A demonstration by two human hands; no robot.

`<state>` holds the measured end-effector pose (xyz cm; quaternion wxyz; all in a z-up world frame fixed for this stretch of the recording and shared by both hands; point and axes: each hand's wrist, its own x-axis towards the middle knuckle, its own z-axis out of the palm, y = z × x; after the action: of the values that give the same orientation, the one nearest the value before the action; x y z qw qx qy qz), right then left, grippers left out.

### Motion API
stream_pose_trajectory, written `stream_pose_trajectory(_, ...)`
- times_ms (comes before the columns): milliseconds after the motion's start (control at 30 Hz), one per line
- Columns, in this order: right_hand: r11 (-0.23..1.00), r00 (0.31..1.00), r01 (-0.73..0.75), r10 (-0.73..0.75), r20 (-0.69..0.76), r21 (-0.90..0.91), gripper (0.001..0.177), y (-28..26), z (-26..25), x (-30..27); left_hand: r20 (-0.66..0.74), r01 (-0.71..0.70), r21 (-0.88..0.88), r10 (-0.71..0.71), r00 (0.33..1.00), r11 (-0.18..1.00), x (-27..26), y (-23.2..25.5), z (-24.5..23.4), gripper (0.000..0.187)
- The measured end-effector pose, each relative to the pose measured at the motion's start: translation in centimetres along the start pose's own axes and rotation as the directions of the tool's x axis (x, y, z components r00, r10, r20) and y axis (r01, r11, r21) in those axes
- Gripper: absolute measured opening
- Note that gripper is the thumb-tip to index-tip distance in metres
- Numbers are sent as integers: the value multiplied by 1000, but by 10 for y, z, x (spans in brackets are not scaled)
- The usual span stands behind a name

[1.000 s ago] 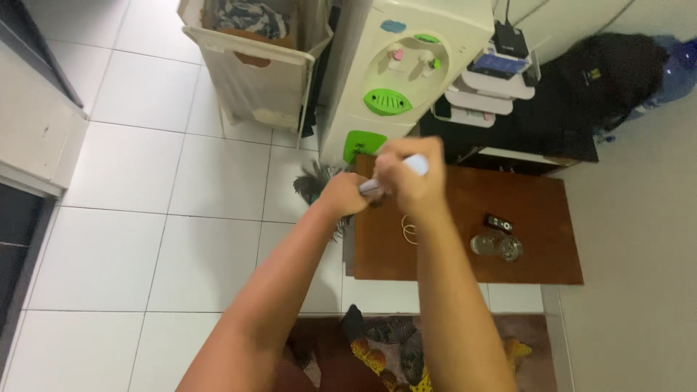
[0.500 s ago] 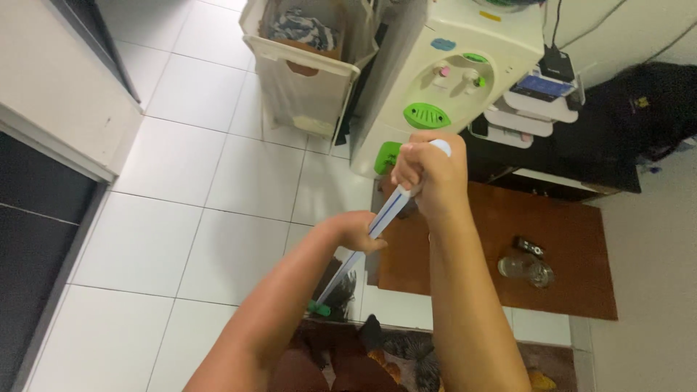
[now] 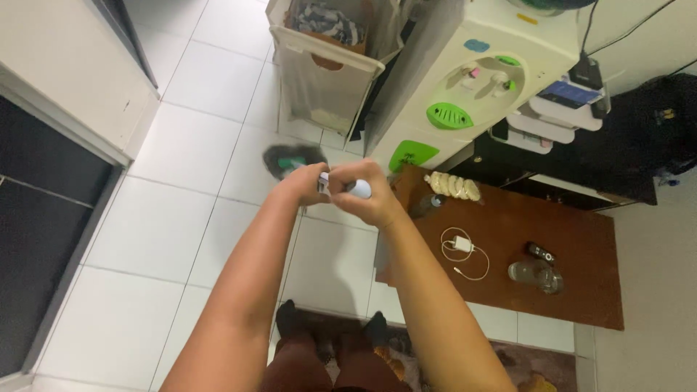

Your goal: The person mops the tiled floor in a narrow hallway using a mop, moving from one side to the other.

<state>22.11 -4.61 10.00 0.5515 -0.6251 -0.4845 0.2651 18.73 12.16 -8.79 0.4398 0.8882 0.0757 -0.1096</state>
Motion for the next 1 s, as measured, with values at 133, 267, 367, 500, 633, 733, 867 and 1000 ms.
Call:
stream_pose_trajectory(133,991,992,-126,125,23,51,26,-5,-1,-7,-119,-110,129,126,985,986,-8,-10,13,55)
stream_pose_trajectory(267,986,991,-123,116,68,115,27,-49,-33,15,-102,-162,130,176,979,978,-31,21,-1,49)
stream_pose_trajectory(367,936,972,-195,144,188,292,26,-84,-46,36,-58,-227,131,237,970,965,-54,48,-13,44)
stream_pose_trajectory(500,846,919,-382,303,253,373,23,-94,-27,52,94,-181,-92,189,977,979,-75,58,-5,36)
stream_pose_trajectory(633,831,954,-300,265,140,469,23,-78,17,67,192,-159,-97,176,966,982,-95,39,9,40)
stream_pose_trajectory(733,885,987,-160,140,77,437,16,-76,46,72,232,-80,-111,104,967,991,-101,16,0,33)
stream_pose_trajectory(867,930,986,-110,58,156,351,14,-83,64,73,45,-417,35,415,909,908,-101,-15,-8,23)
stream_pose_trajectory(1000,938,895,163,-271,353,306,13,-72,79,70,-24,-325,40,326,945,945,-105,-49,-30,28)
